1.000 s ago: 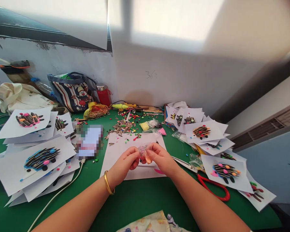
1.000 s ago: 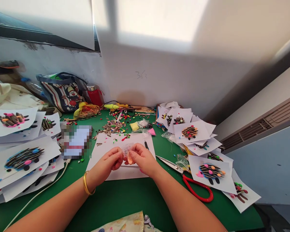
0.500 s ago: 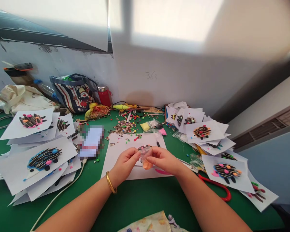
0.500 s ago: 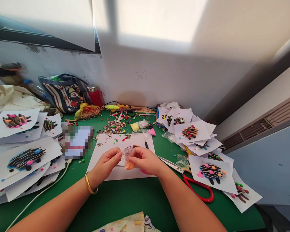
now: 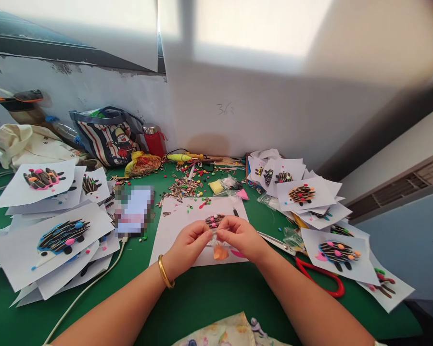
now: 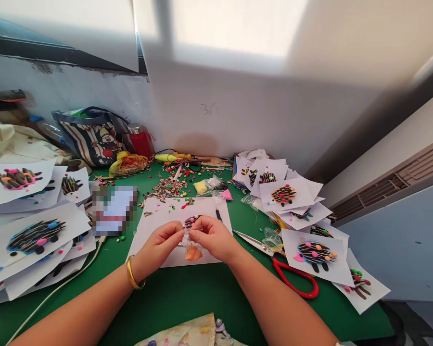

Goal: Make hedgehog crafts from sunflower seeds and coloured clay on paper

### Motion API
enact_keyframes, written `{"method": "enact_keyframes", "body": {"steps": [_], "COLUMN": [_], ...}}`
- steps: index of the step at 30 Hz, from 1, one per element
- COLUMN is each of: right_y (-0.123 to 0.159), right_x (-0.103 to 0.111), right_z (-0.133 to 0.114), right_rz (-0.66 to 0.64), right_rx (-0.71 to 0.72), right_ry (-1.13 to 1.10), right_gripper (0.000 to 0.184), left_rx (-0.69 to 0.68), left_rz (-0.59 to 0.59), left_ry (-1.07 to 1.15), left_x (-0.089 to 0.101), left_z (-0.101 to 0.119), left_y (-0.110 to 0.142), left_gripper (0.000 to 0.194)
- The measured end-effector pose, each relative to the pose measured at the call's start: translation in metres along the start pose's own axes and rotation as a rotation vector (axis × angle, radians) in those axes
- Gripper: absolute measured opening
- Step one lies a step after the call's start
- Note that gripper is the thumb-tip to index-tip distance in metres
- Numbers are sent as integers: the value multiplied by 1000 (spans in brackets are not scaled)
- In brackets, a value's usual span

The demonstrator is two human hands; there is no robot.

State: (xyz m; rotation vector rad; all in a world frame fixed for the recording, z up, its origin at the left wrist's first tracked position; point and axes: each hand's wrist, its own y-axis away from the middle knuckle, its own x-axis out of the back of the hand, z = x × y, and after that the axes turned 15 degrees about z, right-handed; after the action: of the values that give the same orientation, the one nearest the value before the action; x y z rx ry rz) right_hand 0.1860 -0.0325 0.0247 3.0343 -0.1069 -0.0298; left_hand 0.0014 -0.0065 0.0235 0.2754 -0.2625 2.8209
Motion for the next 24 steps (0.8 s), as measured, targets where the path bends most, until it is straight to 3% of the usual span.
{"method": "enact_keyframes", "body": {"steps": [6,14,19,24], "right_y": [-2,0,-2,-1], "right_x": [2,-3,4,6], "right_z": [4,4,-1,-3], "right_rz": [-78,-76,-98,-94], "right_rx": [13,47,-24,22], "right_ry": [19,36,-48,-68], "right_gripper": [24,24,30,32], "left_rx": [4,-40,-49,14], "left_rz": [-13,-11,44,-27], "left_ry": [-30,-56,-48,25], "left_x": [-2,-5,-1,0], "left_z": [-1,-2,-2,-2], "left_y": [0,3,2,2], "left_gripper": [31,28,28,31]}}
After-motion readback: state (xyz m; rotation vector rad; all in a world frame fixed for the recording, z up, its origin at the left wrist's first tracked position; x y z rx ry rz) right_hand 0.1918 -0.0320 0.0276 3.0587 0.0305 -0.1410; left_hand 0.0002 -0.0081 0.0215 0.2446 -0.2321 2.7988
